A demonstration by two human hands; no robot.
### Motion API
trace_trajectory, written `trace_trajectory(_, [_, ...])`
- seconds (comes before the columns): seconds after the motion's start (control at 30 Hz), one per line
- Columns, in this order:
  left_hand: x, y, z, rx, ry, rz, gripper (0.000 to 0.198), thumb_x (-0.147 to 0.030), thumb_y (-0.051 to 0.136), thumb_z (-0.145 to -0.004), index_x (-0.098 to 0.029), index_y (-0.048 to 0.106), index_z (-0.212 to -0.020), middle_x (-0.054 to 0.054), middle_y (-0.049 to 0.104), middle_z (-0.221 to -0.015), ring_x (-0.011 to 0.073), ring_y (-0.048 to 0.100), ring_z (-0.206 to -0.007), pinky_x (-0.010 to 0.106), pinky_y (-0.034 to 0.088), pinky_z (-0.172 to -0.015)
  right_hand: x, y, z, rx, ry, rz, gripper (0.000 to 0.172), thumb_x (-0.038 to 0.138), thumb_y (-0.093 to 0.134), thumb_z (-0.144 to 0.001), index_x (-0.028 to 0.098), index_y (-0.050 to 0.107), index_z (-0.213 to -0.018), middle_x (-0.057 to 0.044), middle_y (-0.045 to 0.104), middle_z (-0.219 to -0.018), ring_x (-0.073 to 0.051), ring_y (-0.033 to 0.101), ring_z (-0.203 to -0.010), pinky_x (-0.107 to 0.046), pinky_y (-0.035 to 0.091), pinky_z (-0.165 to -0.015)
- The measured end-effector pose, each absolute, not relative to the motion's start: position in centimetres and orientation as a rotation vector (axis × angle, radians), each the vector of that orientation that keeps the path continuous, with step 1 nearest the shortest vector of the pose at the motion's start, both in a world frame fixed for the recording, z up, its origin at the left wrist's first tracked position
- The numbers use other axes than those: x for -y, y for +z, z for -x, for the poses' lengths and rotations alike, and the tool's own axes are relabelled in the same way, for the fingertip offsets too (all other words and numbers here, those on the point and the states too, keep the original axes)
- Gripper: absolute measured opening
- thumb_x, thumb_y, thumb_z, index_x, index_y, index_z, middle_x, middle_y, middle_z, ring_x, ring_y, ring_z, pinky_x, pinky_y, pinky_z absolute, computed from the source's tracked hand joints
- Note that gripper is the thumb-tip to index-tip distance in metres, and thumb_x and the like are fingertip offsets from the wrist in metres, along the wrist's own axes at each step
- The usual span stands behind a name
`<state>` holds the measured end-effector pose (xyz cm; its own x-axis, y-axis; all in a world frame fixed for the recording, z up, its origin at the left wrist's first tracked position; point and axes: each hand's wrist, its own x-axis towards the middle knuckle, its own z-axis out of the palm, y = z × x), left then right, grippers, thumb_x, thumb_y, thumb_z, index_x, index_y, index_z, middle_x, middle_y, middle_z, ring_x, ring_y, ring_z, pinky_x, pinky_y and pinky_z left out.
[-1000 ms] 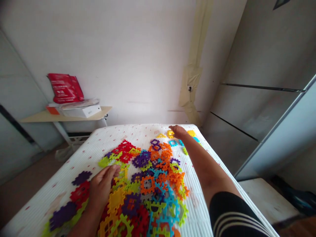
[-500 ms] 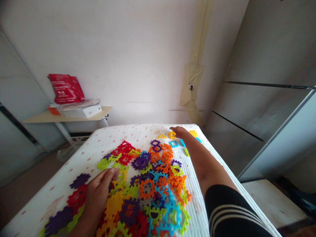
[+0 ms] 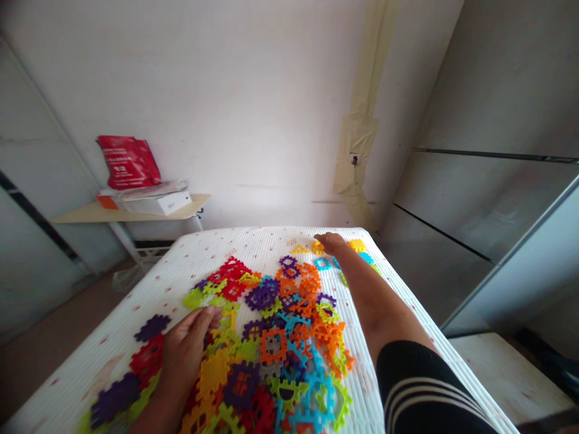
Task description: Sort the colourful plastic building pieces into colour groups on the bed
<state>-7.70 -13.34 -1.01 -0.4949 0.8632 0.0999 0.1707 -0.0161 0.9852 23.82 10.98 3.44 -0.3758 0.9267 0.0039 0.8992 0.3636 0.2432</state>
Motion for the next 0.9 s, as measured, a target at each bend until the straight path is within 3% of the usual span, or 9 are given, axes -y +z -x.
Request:
trace_trajectory(0.2, [13.5,-0.6,7.5,-1.67,1.696,-1.01,0.036,-0.049,0.056,-0.074,-0.015,0.066,-0.078,0.004,0.064,-0.069,0.0171,0.058,-0.067,0.028,0.046,-0.066,-9.9,5.0,-22.4,-2.645,0.256,-1.682,0.066,0.002,0.051,-0.072,0.019,0.042,-0.135,-0.012,0.058,-0.123,-0.022,0.058,-0.105,-0.029,0.045,-0.084])
trace_trajectory(0.33, [13.1,-1.0,7.9,-1.64,1.853,-0.921,0.035,-0.047,0.05,-0.079,-0.016,0.065,-0.086,0.004,0.064,-0.078,0.0138,0.056,-0.069,0.024,0.044,-0.063,-6.2,6.7,-18.5,-3.071,-0.191,-1.622,0.044,0.004,0.052,-0.072,0.012,0.059,-0.115,-0.011,0.069,-0.095,-0.017,0.063,-0.079,-0.024,0.046,-0.071])
trace_trajectory(0.43, [12.9,-1.5,8.2,-1.602,1.924,-0.883,0.036,-0.048,0.048,-0.08,-0.017,0.063,-0.091,0.004,0.063,-0.083,0.0142,0.056,-0.072,0.023,0.043,-0.06,-1.6,6.8,-14.6,-3.21,-0.421,-1.332,0.024,0.01,0.053,-0.076,0.015,0.067,-0.094,-0.004,0.07,-0.086,-0.012,0.062,-0.072,-0.018,0.044,-0.066])
trace_trajectory(0.5, [12.8,-1.7,8.3,-1.591,1.95,-0.871,0.037,-0.049,0.049,-0.08,-0.018,0.062,-0.094,0.005,0.063,-0.083,0.015,0.057,-0.073,0.023,0.043,-0.061,1.4,6.1,-12.0,-3.233,-0.518,-1.125,0.02,0.012,0.054,-0.076,0.018,0.069,-0.089,0.0,0.07,-0.082,-0.01,0.062,-0.069,-0.017,0.043,-0.064])
trace_trajectory(0.57, [12.8,-1.8,8.3,-1.587,1.951,-0.866,0.038,-0.049,0.048,-0.08,-0.018,0.062,-0.097,0.005,0.063,-0.085,0.0155,0.057,-0.075,0.024,0.044,-0.062,3.8,5.2,-9.6,-3.213,-0.584,-0.908,0.022,0.011,0.053,-0.076,0.02,0.069,-0.09,0.0,0.071,-0.085,-0.011,0.063,-0.073,-0.018,0.042,-0.065])
trace_trajectory(0.63, [12.7,-1.8,8.4,-1.572,1.938,-0.861,0.038,-0.049,0.047,-0.08,-0.019,0.061,-0.098,0.006,0.063,-0.088,0.0159,0.057,-0.077,0.025,0.044,-0.064,5.4,4.4,-7.5,-3.149,-0.515,-0.964,0.025,0.014,0.053,-0.077,0.022,0.068,-0.096,-0.002,0.071,-0.088,-0.014,0.064,-0.078,-0.021,0.043,-0.066])
trace_trajectory(0.73, [12.7,-1.8,8.4,-1.552,1.929,-0.866,0.038,-0.049,0.045,-0.081,-0.019,0.06,-0.099,0.006,0.063,-0.092,0.0164,0.058,-0.079,0.025,0.045,-0.065,6.5,3.4,-5.1,-2.978,-0.34,-1.23,0.028,0.03,0.054,-0.081,0.021,0.066,-0.104,-0.008,0.071,-0.091,-0.022,0.065,-0.084,-0.028,0.046,-0.067])
trace_trajectory(0.9, [12.6,-1.7,8.3,-1.567,1.916,-0.877,0.038,-0.049,0.045,-0.08,-0.018,0.059,-0.097,0.007,0.063,-0.093,0.0171,0.058,-0.078,0.027,0.046,-0.064,7.4,1.7,-3.0,-2.811,-0.198,-1.464,0.048,0.055,0.053,-0.077,0.016,0.064,-0.102,-0.018,0.069,-0.092,-0.031,0.066,-0.084,-0.04,0.05,-0.067])
